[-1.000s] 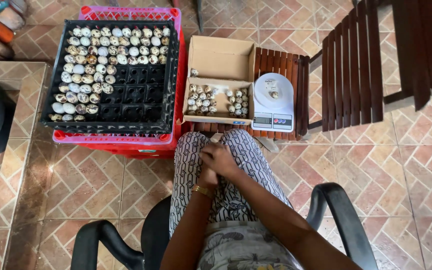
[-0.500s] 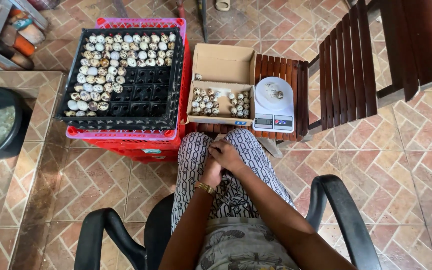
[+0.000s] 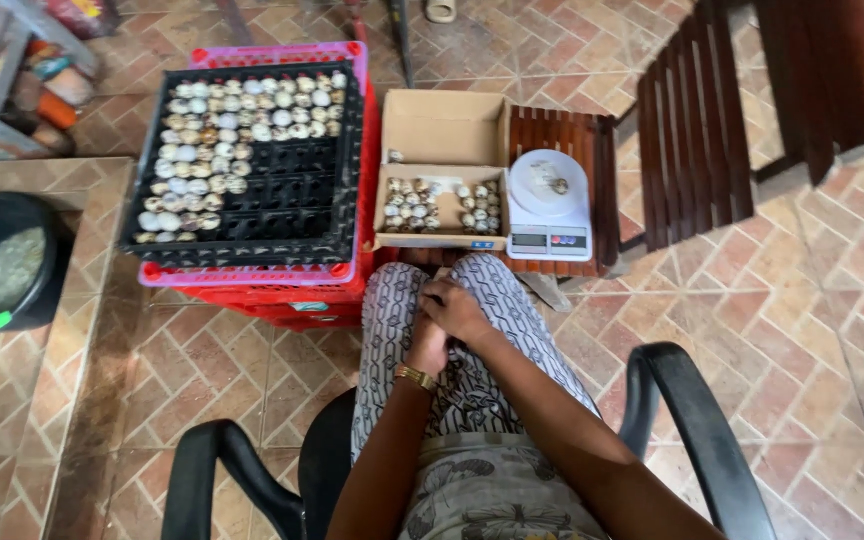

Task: The person is weighing individual quail eggs on a digital scale and then placing them into a cardboard box for sorting.

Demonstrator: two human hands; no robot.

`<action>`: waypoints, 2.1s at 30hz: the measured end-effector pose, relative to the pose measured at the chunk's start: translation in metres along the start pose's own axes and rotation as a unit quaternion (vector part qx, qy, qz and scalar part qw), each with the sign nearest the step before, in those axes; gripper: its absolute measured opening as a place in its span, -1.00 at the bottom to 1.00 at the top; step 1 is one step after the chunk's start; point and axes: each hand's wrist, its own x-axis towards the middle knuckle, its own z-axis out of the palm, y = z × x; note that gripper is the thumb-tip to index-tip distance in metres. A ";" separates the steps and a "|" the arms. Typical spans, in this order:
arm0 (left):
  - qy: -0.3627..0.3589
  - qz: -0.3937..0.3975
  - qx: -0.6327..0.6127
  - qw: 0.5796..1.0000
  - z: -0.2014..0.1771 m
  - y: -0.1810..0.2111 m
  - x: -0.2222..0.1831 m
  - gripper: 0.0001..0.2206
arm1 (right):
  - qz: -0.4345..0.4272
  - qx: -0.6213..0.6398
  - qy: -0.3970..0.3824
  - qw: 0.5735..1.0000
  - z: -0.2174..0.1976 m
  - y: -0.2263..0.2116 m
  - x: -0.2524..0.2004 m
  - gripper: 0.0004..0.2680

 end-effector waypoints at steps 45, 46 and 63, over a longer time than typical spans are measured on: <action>-0.201 -0.181 -0.373 0.888 -0.011 -0.024 0.014 -0.69 | 0.059 0.054 -0.010 0.997 0.004 0.008 0.002 -0.80; -0.212 -0.180 -0.385 0.880 -0.011 -0.024 0.016 -0.69 | 0.066 0.053 -0.013 0.996 0.002 0.005 0.001 -0.79; -0.374 -0.195 -0.473 0.773 -0.008 -0.046 0.024 -0.69 | 0.068 0.071 -0.049 0.994 -0.009 -0.013 0.003 -0.79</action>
